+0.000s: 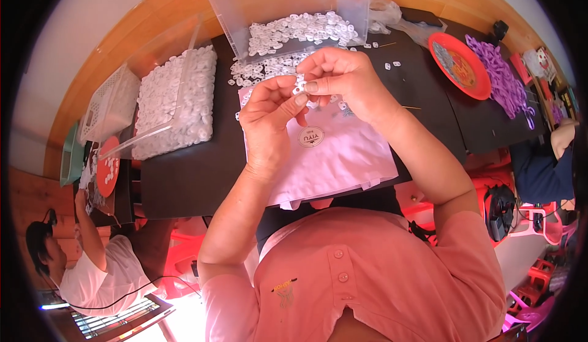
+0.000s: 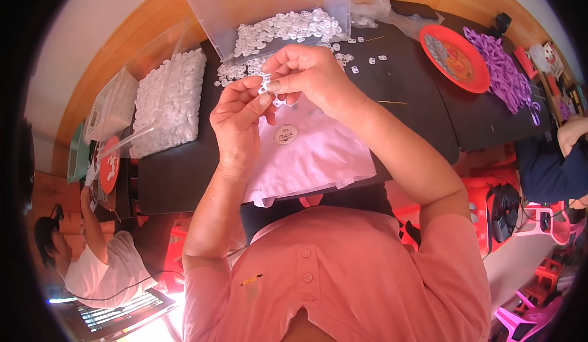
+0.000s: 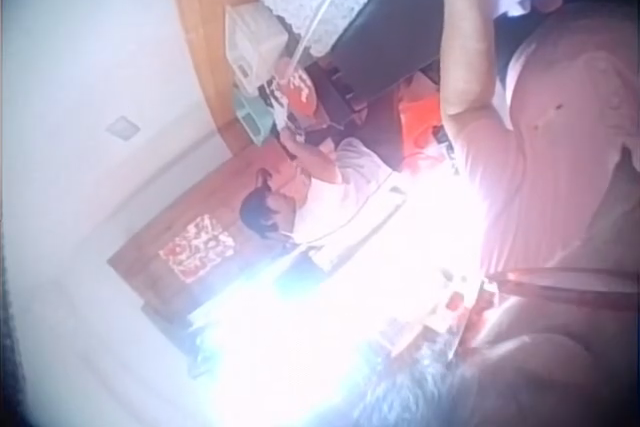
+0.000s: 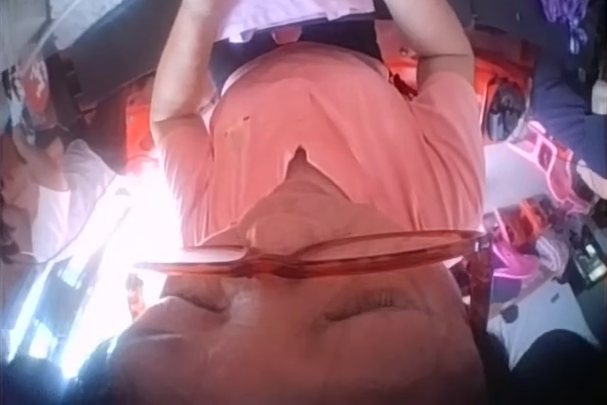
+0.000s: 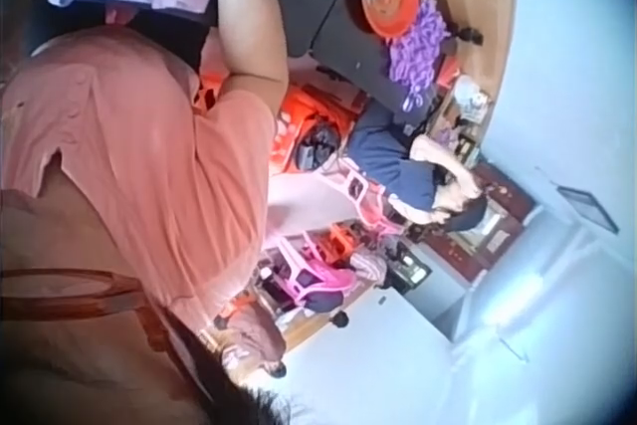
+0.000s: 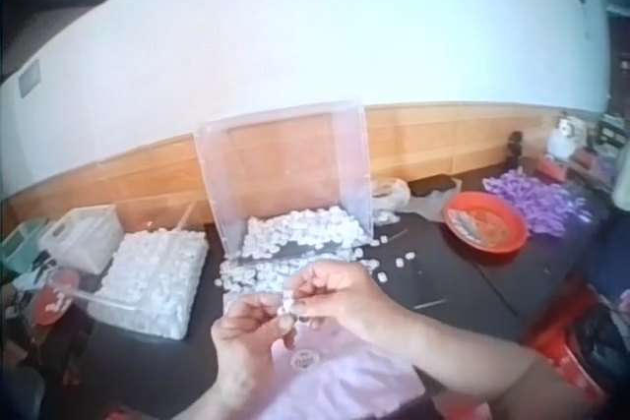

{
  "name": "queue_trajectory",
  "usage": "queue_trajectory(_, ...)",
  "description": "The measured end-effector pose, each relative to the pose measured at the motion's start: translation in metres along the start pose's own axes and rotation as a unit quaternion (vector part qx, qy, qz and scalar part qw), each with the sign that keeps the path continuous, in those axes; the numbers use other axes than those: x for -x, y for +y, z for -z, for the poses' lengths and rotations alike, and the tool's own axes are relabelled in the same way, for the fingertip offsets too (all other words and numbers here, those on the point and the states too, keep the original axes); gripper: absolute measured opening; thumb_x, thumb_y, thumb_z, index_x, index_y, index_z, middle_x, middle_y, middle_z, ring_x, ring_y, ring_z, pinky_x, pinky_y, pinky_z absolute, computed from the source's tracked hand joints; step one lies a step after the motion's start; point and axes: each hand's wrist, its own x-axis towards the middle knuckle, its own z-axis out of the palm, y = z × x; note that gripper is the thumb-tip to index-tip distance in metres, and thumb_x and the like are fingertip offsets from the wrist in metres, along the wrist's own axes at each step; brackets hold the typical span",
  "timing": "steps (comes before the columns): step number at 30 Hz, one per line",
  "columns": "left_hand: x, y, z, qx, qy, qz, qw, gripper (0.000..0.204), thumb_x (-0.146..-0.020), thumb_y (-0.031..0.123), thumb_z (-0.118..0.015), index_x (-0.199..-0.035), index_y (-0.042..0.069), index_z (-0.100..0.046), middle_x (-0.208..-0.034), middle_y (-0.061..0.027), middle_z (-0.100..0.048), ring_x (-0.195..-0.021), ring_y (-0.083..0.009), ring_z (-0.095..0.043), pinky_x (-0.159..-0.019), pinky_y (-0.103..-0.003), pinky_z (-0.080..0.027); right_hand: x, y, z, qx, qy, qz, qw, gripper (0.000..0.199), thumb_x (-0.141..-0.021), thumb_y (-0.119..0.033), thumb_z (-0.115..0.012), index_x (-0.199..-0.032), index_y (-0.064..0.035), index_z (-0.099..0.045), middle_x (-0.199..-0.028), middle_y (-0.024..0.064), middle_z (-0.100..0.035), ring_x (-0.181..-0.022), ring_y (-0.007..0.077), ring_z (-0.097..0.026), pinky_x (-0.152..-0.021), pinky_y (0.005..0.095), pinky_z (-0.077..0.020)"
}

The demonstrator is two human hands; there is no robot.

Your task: Picking up small white plastic garment accessories from a bin and inspecting or arranging them on a pink fabric piece.

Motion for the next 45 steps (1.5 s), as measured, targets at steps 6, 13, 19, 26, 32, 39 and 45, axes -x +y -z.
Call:
queue_trajectory(6,0.004,0.002,0.001,-0.072,-0.049,-0.009,0.996,0.026,-0.082,-0.007,-0.066,-0.107,-0.003,-0.06,-0.09,-0.0105,-0.067,-0.075,-0.0144,-0.062,-0.058,-0.025,-0.049,0.001,-0.012,0.01,0.015,-0.078,-0.028,0.996,0.021,-0.084,-0.007,-0.067,-0.103,0.0,-0.063,-0.08,0.0046,-0.065,-0.066,0.0097,-0.06,-0.056,0.0227,-0.0459)
queue_trajectory(13,0.003,0.002,0.004,-0.064,-0.026,-0.009,0.998,0.028,-0.08,-0.009,-0.068,-0.106,-0.003,-0.061,-0.089,-0.0095,-0.067,-0.076,-0.0146,-0.064,-0.056,-0.024,-0.05,0.005,-0.014,0.007,0.064,-0.063,-0.088,0.992,0.012,-0.087,-0.013,-0.064,-0.09,-0.0009,-0.064,-0.075,0.002,-0.063,-0.065,0.0095,-0.059,-0.056,0.0224,-0.0447)
queue_trajectory(19,0.005,0.006,-0.002,-0.062,-0.034,-0.007,0.997,0.026,-0.081,-0.008,-0.068,-0.106,-0.003,-0.062,-0.089,-0.0081,-0.066,-0.076,-0.0117,-0.062,-0.057,-0.023,-0.051,0.008,-0.011,0.004,0.045,-0.07,-0.081,0.993,0.014,-0.089,-0.015,-0.063,-0.088,-0.0007,-0.064,-0.072,0.0022,-0.062,-0.062,0.0096,-0.059,-0.054,0.0223,-0.0444)
queue_trajectory(26,0.007,0.004,0.005,-0.105,-0.064,-0.031,0.992,0.027,-0.081,-0.005,-0.071,-0.106,-0.003,-0.062,-0.09,-0.007,-0.066,-0.078,-0.0106,-0.061,-0.06,-0.023,-0.051,0.01,-0.012,0.005,0.022,-0.081,-0.098,0.992,0.017,-0.089,-0.018,-0.064,-0.086,-0.0008,-0.065,-0.07,0.0023,-0.061,-0.06,0.0095,-0.059,-0.05,0.0218,-0.0435)
queue_trajectory(32,0.008,0.002,0.0,-0.128,-0.063,-0.054,0.988,0.028,-0.079,-0.005,-0.073,-0.105,-0.002,-0.063,-0.09,-0.0049,-0.065,-0.077,-0.0094,-0.06,-0.066,-0.022,-0.052,0.015,-0.007,0.011,0.036,-0.121,-0.083,0.988,0.02,-0.095,-0.018,-0.057,-0.087,-0.0009,-0.062,-0.073,0.0016,-0.062,-0.061,0.0098,-0.061,-0.053,0.0218,-0.0458)
queue_trajectory(39,0.012,0.001,0.001,-0.093,-0.085,-0.085,0.988,0.028,-0.077,-0.001,-0.075,-0.102,-0.004,-0.063,-0.091,-0.0075,-0.064,-0.075,-0.0119,-0.06,-0.06,-0.023,-0.05,0.021,-0.011,0.007,0.005,-0.13,-0.065,0.989,0.023,-0.095,-0.02,-0.057,-0.085,-0.0002,-0.062,-0.067,0.0028,-0.061,-0.057,0.0103,-0.06,-0.05,0.0221,-0.0451)
queue_trajectory(45,0.019,0.001,0.001,-0.096,-0.097,-0.089,0.987,0.026,-0.078,-0.002,-0.074,-0.1,-0.004,-0.061,-0.09,-0.0071,-0.065,-0.076,-0.0123,-0.061,-0.066,-0.024,-0.05,0.026,-0.004,0.008,-0.01,-0.147,-0.066,0.987,0.022,-0.094,-0.018,-0.059,-0.084,0.0015,-0.061,-0.066,0.0028,-0.059,-0.056,0.0106,-0.06,-0.049,0.0216,-0.0436)
